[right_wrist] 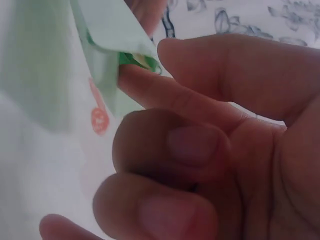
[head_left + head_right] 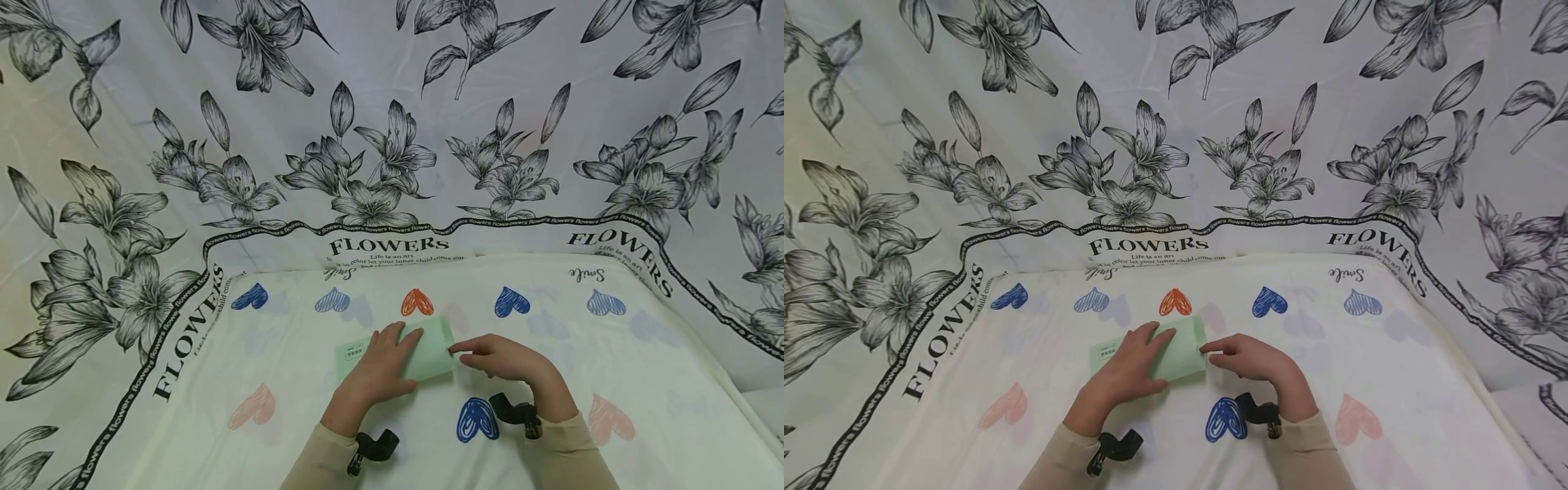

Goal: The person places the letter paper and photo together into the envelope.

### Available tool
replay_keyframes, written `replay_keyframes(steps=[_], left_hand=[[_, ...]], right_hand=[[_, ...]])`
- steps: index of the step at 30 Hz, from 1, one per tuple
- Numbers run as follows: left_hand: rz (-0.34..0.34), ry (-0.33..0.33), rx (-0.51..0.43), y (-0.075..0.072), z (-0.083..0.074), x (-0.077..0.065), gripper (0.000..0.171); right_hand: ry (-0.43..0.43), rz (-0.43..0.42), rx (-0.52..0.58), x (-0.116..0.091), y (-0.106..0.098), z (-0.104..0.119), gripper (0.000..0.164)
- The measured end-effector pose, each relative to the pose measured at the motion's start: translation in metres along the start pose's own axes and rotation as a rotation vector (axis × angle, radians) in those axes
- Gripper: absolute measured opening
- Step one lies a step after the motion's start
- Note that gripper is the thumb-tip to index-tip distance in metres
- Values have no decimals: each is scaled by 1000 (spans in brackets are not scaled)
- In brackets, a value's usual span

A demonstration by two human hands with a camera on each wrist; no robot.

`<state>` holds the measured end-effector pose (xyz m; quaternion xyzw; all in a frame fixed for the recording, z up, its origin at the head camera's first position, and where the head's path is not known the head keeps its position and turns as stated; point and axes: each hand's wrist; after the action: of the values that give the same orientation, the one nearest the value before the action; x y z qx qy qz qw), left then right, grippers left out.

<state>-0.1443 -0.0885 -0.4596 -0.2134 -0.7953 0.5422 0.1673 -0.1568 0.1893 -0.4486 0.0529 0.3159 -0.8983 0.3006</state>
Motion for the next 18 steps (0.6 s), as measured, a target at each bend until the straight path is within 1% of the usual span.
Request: replay_keyframes(steps=[3,8,13,18], left_hand=[[5,-12,-3,0,1,0,90],[23,-13,-4,3,3,0,87],[73,-17,27,10,4,1,87],[122,-14,43,16,4,2,88]], right_hand=[[9,-36,-2,-3,-5,-3,35],[38,-90,-4,-5,-9,-6,36],[48,-126,-6,-7,-10,-7,38],[44,-137,-9,-7,-11,-6,40]])
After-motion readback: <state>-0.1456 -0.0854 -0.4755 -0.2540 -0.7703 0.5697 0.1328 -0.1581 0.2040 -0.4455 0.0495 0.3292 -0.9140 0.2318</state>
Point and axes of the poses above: each hand's wrist, its own x-axis towards the middle knuckle, its own y-axis out of the palm, z = x × y
